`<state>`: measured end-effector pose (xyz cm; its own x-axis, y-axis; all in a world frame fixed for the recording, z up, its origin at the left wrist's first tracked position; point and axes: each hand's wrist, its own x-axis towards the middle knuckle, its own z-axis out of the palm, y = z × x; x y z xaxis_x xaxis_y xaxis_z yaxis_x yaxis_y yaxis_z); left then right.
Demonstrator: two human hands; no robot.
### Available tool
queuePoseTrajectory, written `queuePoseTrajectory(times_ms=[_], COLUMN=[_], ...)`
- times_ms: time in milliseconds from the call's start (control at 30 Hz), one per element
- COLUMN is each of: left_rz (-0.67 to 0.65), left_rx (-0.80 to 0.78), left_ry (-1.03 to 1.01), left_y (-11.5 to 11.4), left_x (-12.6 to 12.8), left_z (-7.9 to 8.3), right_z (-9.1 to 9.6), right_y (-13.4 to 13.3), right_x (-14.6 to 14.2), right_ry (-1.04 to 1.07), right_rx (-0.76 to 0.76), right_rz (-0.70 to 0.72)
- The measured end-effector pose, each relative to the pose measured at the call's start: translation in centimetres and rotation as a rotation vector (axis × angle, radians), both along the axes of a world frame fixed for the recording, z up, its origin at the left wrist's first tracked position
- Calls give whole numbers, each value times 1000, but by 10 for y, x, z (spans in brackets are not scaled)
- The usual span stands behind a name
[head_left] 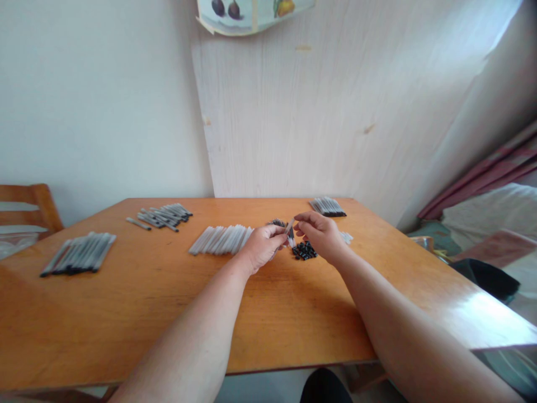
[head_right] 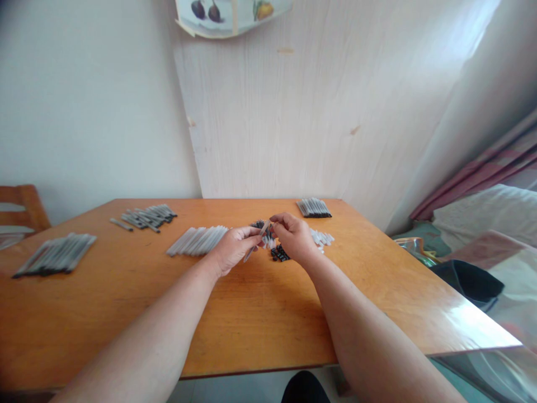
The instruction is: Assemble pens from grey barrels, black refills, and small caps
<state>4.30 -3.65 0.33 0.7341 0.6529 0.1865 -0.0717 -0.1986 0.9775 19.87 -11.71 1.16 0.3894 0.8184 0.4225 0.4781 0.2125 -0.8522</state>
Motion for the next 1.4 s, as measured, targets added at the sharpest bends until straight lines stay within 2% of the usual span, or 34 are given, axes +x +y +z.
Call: queuePoseTrajectory(times_ms=[267,400,600,800,1100,1233,1400], left_rz=[5,39,89,89,75,66,35], left_rx=[-6,-8,14,63,38,52,62], left_ry=[-8,-23,-6,23,19,-1,-1], left_y=[-2,-5,-5,1,-1,1,2], left_x=[0,-1,-1,-1,-2,-1,0], left_z=[4,6,4,1,4,1,-1], right_z=[2,6,5,-3,0,2,6], right_y=[-1,-8,-12,-9,-12,-13,-15], right_x=[10,21,21,16,4,6,20], right_ry=[18,-195,-532,-731,-815,-755,-319], right_rx=[-44,-184,-434,-505,-547,-521,-455], right_rz=[-32,-27,150,172,173,198,149])
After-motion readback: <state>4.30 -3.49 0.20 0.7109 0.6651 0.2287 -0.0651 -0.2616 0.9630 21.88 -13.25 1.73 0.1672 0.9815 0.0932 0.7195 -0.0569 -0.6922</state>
